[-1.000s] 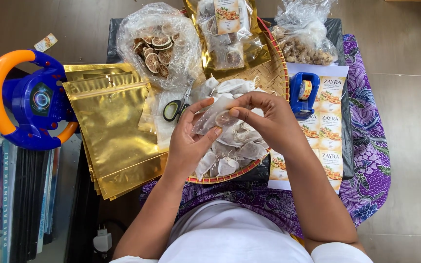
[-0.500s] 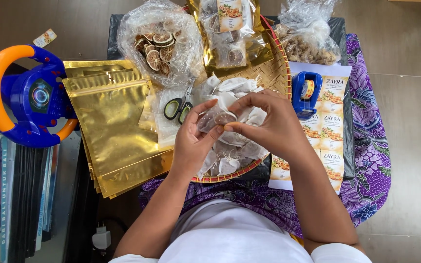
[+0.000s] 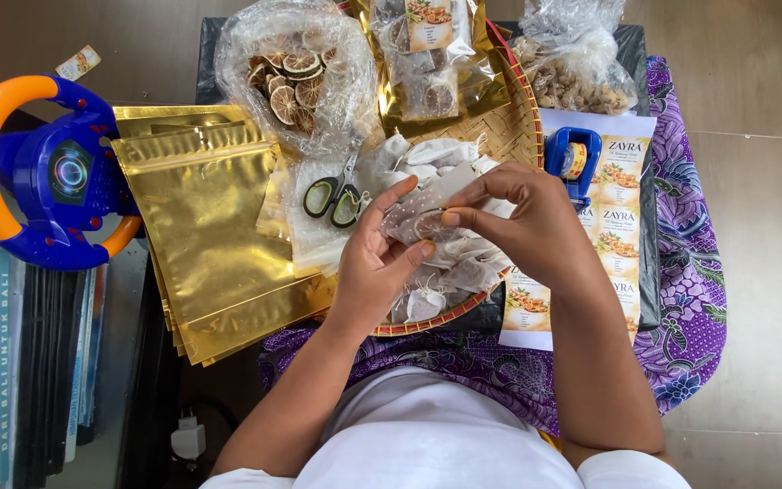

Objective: The person places a dried citrus slice into a small transparent packet along with a tea bag and then seals the packet using tape.

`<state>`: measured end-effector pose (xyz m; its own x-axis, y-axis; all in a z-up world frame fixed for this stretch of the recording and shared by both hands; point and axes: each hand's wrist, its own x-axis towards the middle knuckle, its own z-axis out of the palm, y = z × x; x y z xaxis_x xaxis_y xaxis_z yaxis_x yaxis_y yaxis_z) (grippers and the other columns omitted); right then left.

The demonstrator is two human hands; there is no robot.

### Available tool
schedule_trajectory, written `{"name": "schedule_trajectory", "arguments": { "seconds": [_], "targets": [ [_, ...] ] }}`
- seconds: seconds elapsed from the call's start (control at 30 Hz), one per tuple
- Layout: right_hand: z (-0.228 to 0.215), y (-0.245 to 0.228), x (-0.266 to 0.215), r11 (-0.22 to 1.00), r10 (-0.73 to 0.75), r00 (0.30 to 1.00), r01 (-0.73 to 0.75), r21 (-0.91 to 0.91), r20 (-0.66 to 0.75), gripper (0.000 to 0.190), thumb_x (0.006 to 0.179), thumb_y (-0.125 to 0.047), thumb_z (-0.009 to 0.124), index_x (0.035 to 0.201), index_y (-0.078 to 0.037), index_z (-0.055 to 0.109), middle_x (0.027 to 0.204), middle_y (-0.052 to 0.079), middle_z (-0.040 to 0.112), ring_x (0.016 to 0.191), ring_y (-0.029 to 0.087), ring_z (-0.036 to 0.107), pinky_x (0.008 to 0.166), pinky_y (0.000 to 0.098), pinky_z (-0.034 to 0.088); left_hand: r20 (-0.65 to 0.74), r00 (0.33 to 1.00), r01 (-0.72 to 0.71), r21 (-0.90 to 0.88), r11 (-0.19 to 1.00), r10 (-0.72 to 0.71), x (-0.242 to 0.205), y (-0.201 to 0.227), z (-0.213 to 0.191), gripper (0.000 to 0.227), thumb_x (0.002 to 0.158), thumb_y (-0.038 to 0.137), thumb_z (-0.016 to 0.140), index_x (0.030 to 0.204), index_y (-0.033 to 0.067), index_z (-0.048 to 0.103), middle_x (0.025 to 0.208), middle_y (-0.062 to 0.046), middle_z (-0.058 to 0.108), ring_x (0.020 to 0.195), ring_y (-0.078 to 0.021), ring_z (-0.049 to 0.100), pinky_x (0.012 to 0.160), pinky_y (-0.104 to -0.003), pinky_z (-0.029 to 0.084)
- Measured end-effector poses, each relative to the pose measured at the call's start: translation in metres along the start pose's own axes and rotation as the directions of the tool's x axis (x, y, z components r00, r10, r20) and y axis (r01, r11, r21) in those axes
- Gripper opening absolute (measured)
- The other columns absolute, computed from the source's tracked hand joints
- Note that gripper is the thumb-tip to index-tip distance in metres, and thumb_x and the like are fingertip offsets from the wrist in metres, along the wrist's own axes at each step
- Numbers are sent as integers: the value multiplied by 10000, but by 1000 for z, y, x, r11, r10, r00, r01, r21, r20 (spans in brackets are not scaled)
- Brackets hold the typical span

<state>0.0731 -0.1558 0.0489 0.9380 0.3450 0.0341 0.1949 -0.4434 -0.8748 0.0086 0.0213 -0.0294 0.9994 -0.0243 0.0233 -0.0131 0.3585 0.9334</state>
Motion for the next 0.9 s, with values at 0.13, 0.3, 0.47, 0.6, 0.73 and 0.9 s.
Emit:
{"name": "schedule_trajectory", "arguments": {
  "seconds": [0.13, 0.3, 0.47, 0.6, 0.73, 0.9],
  "targets": [
    [2, -3, 2, 1000, -26, 1000, 26, -5, 4, 92, 855, -106, 843, 931, -65, 813, 805, 179, 711, 864, 374, 665, 862, 487, 472, -3, 1000, -1, 23, 1000, 1, -1, 6, -1, 710, 908, -30, 710, 1544, 99, 420, 1344, -190, 660, 1195, -208, 652, 1070, -355, 513],
    [6, -9, 3, 973, -163, 986, 166, -163, 33, 38, 906, -99, 791, 934, -123, 800, 787, 68, 715, 939, 310, 644, 924, 451, 408, -17, 999, 49, -116, 992, -51, -2, 10, -3, 725, 869, -27, 758, 1520, 46, 448, 1295, -171, 692, 1167, -187, 679, 1063, -331, 534],
    [11, -16, 7, 919, -257, 957, 284, -272, 131, 24, 889, -158, 778, 885, -179, 788, 879, 39, 741, 1010, 308, 624, 954, 489, 403, 28, 994, 107, -13, 994, -107, 4, 11, -26, 538, 877, 52, 778, 1374, -12, 582, 1176, -206, 721, 1041, -210, 703, 970, -354, 572],
    [20, -22, 24, 840, -371, 904, 425, -337, 213, 118, 838, -231, 816, 876, -139, 754, 1017, 65, 692, 975, 323, 617, 849, 496, 464, -3, 1000, -1, 345, 939, 3, 3, 35, -37, 237, 909, 140, 767, 1136, 70, 759, 992, -122, 800, 974, -170, 755, 913, -351, 588],
    [30, -24, 56, 932, -340, 932, 352, -85, 128, 284, 845, -214, 822, 1060, -65, 711, 1069, 164, 687, 940, 369, 674, 847, 533, 522, -131, 987, -34, 412, 910, 96, 2, 55, -65, 233, 959, 144, 689, 1177, 67, 721, 1036, -136, 777, 997, -206, 737, 938, -408, 575],
    [47, -30, 107, 777, -219, 929, 350, -523, 297, 460, 936, -300, 721, 1349, -130, 609, 1335, 135, 607, 1218, 295, 537, 1041, 467, 459, -368, 876, -59, 561, 826, 313, -1, 88, -77, 370, 987, 234, 627, 1316, 68, 595, 1334, -174, 653, 1142, -257, 689, 863, -332, 652]
  ]
}}
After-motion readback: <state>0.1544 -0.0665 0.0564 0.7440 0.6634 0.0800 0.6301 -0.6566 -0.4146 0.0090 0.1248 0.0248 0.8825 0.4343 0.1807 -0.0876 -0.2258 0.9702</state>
